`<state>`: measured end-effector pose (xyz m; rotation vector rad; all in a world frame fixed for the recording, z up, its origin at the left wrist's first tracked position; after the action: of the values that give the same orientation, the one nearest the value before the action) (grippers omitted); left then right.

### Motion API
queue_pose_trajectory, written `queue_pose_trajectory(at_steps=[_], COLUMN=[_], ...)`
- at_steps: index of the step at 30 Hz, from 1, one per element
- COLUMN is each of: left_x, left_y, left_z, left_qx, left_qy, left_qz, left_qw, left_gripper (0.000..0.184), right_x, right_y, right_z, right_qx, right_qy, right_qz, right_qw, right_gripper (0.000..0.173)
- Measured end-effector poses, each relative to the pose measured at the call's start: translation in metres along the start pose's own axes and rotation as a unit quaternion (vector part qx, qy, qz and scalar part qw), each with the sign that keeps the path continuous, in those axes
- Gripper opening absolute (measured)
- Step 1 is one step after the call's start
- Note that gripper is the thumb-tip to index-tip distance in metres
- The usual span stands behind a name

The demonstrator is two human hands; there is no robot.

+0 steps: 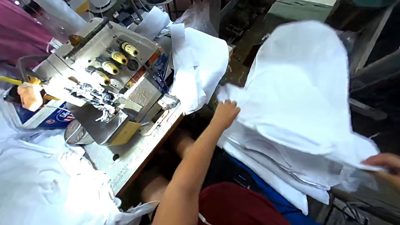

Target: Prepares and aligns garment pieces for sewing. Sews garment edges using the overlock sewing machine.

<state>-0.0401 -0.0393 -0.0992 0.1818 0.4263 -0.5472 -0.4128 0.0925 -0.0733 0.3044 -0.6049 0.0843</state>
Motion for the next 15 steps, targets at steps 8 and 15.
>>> queue_pose_trajectory(at_steps=[8,15], left_x=[0.040,0.037], left_y=[0.098,0.183], left_z=[-0.083,-0.015], left_qx=[0.271,0.256], left_qy=[0.073,0.199], left_qz=[0.193,0.204], left_qw=[0.940,0.924], left_gripper=[0.035,0.037], right_x=[0.000,0.304], right_y=[-0.031,-0.126], right_z=[-0.146,-0.109], right_qx=[0.333,-0.189], right_qy=[0.220,0.102], right_qz=[-0.128,0.394], right_qw=[0.908,0.894], right_gripper=[0.031,0.023])
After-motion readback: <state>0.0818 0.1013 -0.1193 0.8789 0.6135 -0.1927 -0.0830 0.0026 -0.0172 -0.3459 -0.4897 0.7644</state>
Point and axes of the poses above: each hand's wrist, its own y-axis away from the middle knuckle, its own z-axis out of the back of the hand, x = y × z, the point moved 9 cm from there along -y, towards the middle knuckle, and after that the axes turned 6 degrees about y, right-handed, at the moved point
